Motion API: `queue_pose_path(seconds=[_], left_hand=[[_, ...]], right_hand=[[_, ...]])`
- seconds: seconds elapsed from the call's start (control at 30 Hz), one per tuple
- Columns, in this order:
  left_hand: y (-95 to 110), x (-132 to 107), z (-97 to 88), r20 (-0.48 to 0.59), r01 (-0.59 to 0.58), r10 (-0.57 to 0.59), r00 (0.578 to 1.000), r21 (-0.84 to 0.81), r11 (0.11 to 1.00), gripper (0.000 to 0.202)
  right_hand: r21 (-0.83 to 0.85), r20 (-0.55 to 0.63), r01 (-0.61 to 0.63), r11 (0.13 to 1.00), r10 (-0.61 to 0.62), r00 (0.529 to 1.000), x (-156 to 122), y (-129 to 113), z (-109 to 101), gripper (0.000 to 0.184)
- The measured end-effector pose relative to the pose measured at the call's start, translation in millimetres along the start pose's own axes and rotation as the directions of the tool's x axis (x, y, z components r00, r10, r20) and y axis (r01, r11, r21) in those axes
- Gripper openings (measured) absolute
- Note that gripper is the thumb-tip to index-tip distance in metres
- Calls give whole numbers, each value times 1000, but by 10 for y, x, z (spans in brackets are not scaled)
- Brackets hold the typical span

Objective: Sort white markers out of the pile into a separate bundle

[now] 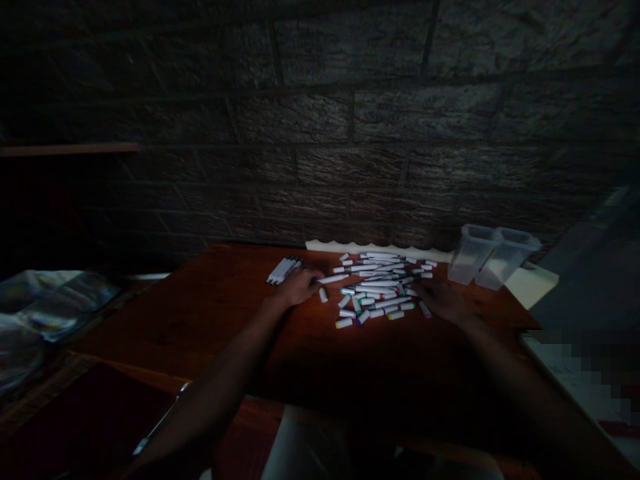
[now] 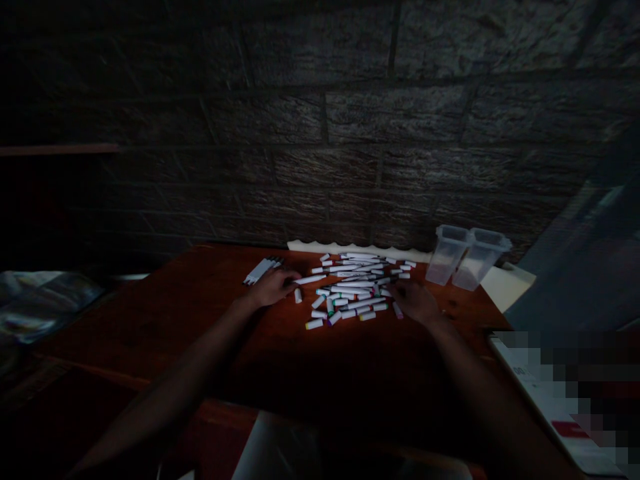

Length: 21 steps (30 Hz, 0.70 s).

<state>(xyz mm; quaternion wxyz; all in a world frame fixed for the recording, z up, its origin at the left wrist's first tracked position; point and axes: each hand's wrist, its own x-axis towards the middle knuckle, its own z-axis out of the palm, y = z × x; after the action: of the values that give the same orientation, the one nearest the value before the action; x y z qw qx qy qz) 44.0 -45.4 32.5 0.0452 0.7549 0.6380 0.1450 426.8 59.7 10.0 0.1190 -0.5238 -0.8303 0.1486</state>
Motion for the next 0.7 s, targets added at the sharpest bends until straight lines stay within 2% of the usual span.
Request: queue_pose_path(seconds=[0.17,0.33,0.53,0.7], left_hand=[[-34,8,32,-48,32,-34,998,-43,999,28],[-44,4,55,-49,53,-55,997,-39,998,42],[-7,-11,8,-44,-33,35,998,32,999,29],[-19,-13,-27,-63,5,-1,998,58,998,22]], right_hand=[[-2,22,-13,1000,14,1000,-8,-23,-16,45],[-6,13,-16,1000,16,1000,-4,-20,-8,45],[18,-17,6,1000,-6,1000,-21,-24,-20,43],[8,5,0,1000,0,1000,-24,-36,-33,44]])
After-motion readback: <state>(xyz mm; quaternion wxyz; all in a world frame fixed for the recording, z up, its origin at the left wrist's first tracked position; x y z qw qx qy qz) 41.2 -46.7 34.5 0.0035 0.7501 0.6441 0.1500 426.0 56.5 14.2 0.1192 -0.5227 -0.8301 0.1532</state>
